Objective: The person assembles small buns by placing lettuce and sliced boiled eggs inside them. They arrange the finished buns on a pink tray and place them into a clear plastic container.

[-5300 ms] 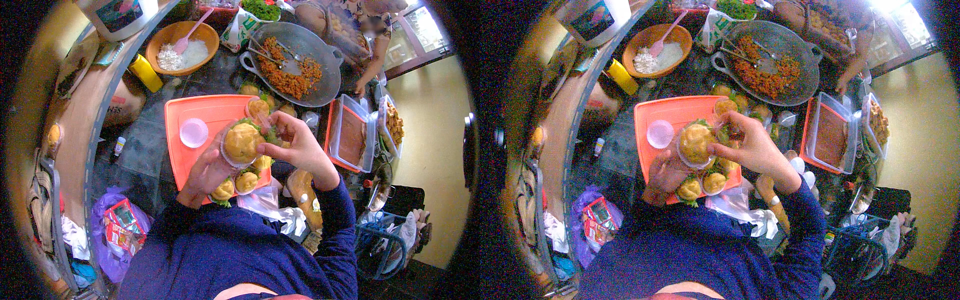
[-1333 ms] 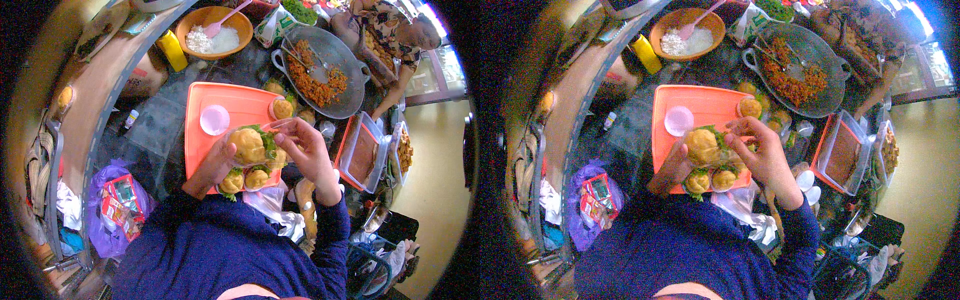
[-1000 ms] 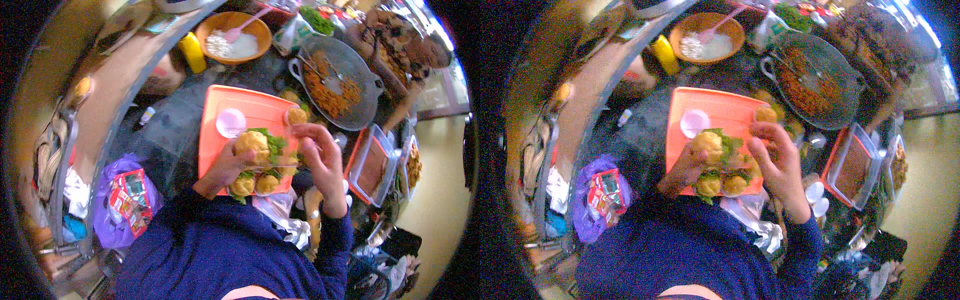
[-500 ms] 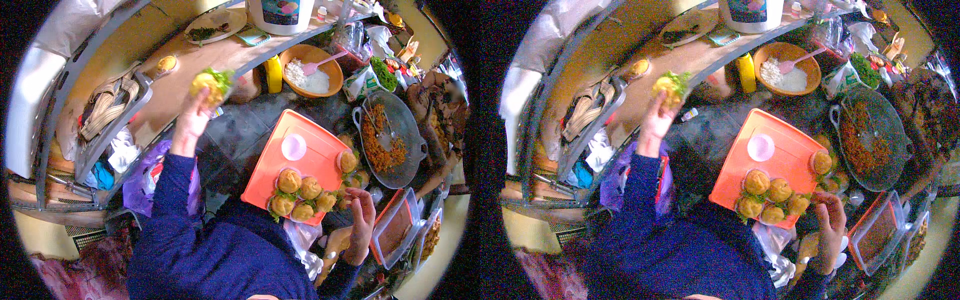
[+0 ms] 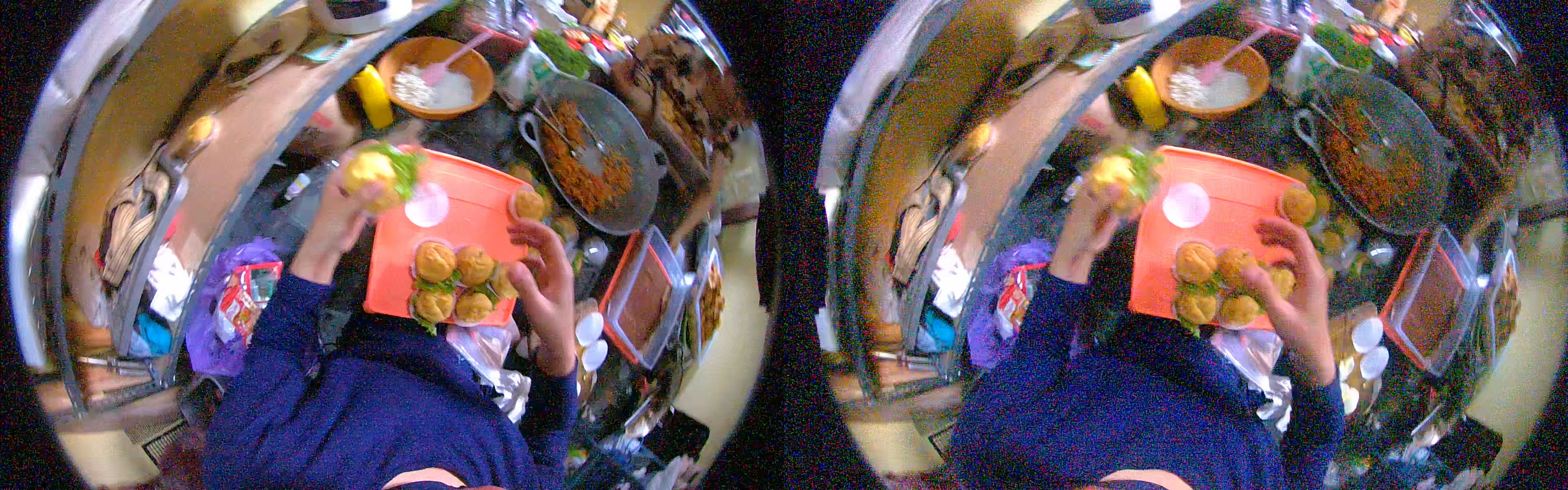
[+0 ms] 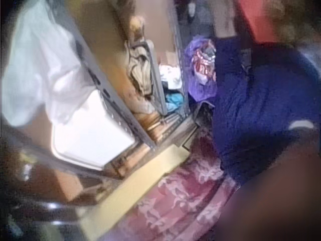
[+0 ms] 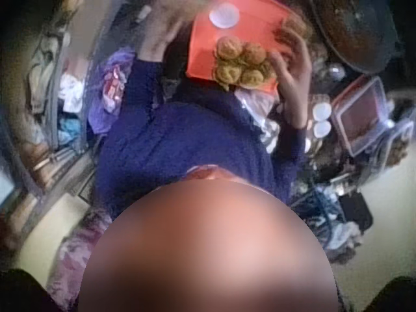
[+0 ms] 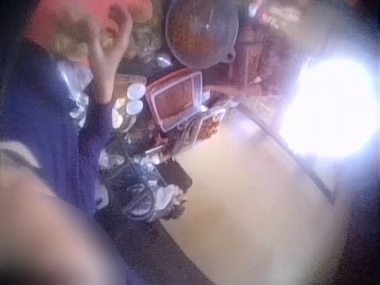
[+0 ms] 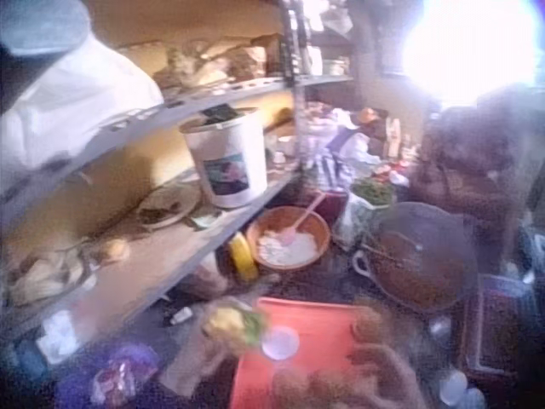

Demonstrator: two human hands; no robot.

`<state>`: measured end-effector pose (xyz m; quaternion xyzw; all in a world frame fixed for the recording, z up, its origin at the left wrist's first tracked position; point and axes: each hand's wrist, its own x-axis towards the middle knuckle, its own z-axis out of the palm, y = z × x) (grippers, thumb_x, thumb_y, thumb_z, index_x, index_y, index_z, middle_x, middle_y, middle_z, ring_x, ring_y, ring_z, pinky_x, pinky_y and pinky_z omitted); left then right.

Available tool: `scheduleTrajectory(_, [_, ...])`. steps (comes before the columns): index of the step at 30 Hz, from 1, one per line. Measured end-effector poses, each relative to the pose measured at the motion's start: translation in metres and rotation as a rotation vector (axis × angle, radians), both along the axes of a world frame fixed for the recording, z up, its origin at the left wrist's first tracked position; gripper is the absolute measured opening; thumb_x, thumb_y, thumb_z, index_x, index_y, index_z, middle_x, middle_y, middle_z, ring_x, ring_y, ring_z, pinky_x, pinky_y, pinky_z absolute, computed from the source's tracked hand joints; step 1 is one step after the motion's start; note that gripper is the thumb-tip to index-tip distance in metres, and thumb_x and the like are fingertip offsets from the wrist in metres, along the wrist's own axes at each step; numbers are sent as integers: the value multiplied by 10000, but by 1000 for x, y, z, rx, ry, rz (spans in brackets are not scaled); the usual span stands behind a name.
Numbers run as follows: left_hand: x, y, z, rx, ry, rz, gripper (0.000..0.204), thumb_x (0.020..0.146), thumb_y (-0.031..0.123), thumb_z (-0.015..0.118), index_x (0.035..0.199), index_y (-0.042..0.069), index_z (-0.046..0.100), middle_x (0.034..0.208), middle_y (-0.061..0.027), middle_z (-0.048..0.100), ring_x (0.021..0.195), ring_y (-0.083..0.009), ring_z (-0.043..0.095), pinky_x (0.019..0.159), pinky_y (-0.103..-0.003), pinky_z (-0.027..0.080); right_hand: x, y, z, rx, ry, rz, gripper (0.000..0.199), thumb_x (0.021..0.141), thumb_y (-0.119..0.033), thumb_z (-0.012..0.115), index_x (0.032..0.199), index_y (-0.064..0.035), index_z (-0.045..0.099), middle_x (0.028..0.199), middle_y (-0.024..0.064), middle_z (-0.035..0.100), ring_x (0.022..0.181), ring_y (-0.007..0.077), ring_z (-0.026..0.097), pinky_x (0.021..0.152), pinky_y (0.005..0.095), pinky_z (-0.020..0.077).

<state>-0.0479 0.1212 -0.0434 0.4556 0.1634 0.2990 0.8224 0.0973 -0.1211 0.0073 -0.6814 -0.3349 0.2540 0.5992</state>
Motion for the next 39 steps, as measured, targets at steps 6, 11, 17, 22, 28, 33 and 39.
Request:
scheduleTrajectory(6, [23, -82, -12, -26, 128, -301, 650, 715, 259, 808, 1229, 27, 484, 1119, -61, 591, 1037, -155, 573, 909, -307, 477, -9, 3, 2, -68, -369, -16, 249, 713, -176, 742, 830, -49, 563, 847, 81, 564, 819, 217, 546, 732, 318, 421])
scheduleTrajectory(11, [19, -100, -24, -193, 129, -482, 717, 680, 325, 828, 1223, 14, 479, 1108, -58, 588, 1037, -149, 569, 901, -313, 481, -19, -19, 0, -150, -7, 6, 202, 750, -124, 718, 710, -42, 539, 689, 34, 537, 676, 141, 519, 649, 277, 417])
scheduleTrajectory(17, [10, -112, -36, -229, 113, -498, 785, 711, 288, 806, 1322, -1, 406, 1250, -100, 520, 1124, -192, 534, 964, -345, 453, -26, -29, -7, -218, 157, 8, 209, 789, -127, 707, 721, -58, 522, 628, -26, 475, 587, 42, 410, 532, 210, 346])
scheduleTrajectory(22, [11, -112, -45, -153, 176, -419, 755, 679, 244, 818, 1283, 9, 430, 1274, -121, 485, 1169, -207, 495, 993, -355, 424, -31, -32, -5, -243, 147, 49, 260, 803, -64, 709, 719, -75, 463, 700, -43, 447, 649, 36, 393, 569, 204, 324])
scheduleTrajectory(28, [6, -107, -38, -40, 251, -468, 761, 645, 237, 832, 1260, 13, 444, 1136, -83, 552, 1054, -172, 550, 925, -302, 455, -27, -53, 16, -252, 222, 202, 203, 878, -171, 636, 971, 8, 612, 873, 25, 581, 779, 92, 497, 687, 236, 394])
scheduleTrajectory(33, [9, -112, -33, -106, 235, -541, 761, 635, 233, 845, 1245, 7, 450, 1107, -71, 572, 1020, -149, 561, 906, -287, 460, -20, -60, 12, -101, 496, 248, 168, 913, -117, 563, 948, 25, 645, 935, 64, 630, 926, 134, 578, 847, 265, 438])
scheduleTrajectory(39, [7, -111, -31, -59, 241, -532, 774, 604, 237, 871, 1221, 15, 460, 1088, -63, 588, 1001, -137, 568, 888, -282, 466, -25, -59, 9, -213, 586, 247, 171, 902, -168, 592, 885, -2, 631, 862, 8, 632, 821, 69, 577, 746, 229, 465])
